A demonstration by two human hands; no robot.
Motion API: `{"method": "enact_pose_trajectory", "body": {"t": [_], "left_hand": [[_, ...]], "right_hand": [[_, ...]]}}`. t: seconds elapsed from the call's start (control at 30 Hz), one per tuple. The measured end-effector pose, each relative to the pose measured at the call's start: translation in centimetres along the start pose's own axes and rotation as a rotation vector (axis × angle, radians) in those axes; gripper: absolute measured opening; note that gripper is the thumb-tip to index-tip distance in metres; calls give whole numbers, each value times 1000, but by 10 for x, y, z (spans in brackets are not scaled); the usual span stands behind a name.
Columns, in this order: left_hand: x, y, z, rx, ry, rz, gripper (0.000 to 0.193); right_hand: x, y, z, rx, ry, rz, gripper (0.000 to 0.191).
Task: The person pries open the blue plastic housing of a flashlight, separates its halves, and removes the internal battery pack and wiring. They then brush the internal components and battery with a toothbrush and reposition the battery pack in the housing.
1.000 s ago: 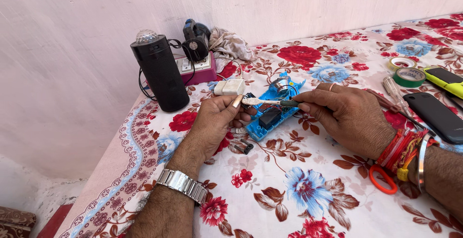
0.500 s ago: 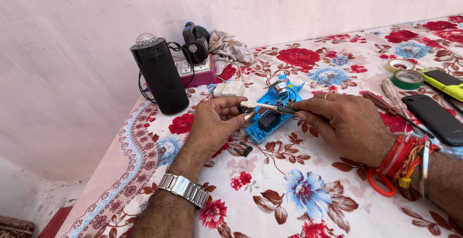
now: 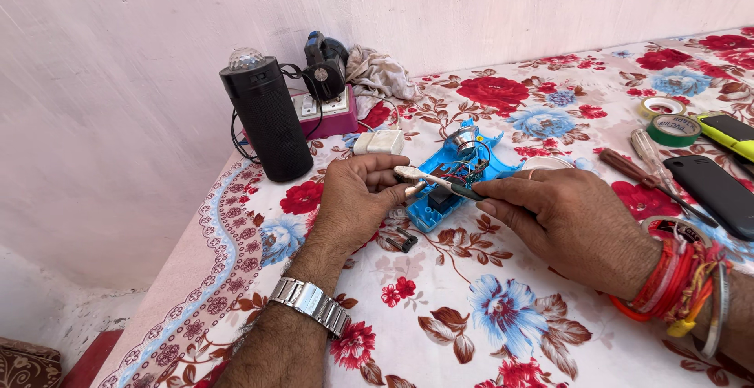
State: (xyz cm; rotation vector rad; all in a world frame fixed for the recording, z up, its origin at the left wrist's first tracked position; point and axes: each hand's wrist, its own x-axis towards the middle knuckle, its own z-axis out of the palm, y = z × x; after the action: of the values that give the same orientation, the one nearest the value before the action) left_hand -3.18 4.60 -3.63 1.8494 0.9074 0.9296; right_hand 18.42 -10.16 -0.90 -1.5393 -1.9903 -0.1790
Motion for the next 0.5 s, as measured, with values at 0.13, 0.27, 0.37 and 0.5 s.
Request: {"method": "enact_pose_trajectory", "body": {"t": [0.13,0.27,0.37,0.5], "left_hand": [[2,-1,-2,3,31,-37,38],[2,-1,-2,-17,18,-11,39],[1,-1,1,17,3,5,40],[1,-1,-1,0,13,-4,37]], "right_hand": [[3,2,1,22,-7,-47,27],[1,5,-5,-46,-49,30,31],[2,5,-1,-42,-13,5,29],[5,4,3,28,21,-48,29]]}}
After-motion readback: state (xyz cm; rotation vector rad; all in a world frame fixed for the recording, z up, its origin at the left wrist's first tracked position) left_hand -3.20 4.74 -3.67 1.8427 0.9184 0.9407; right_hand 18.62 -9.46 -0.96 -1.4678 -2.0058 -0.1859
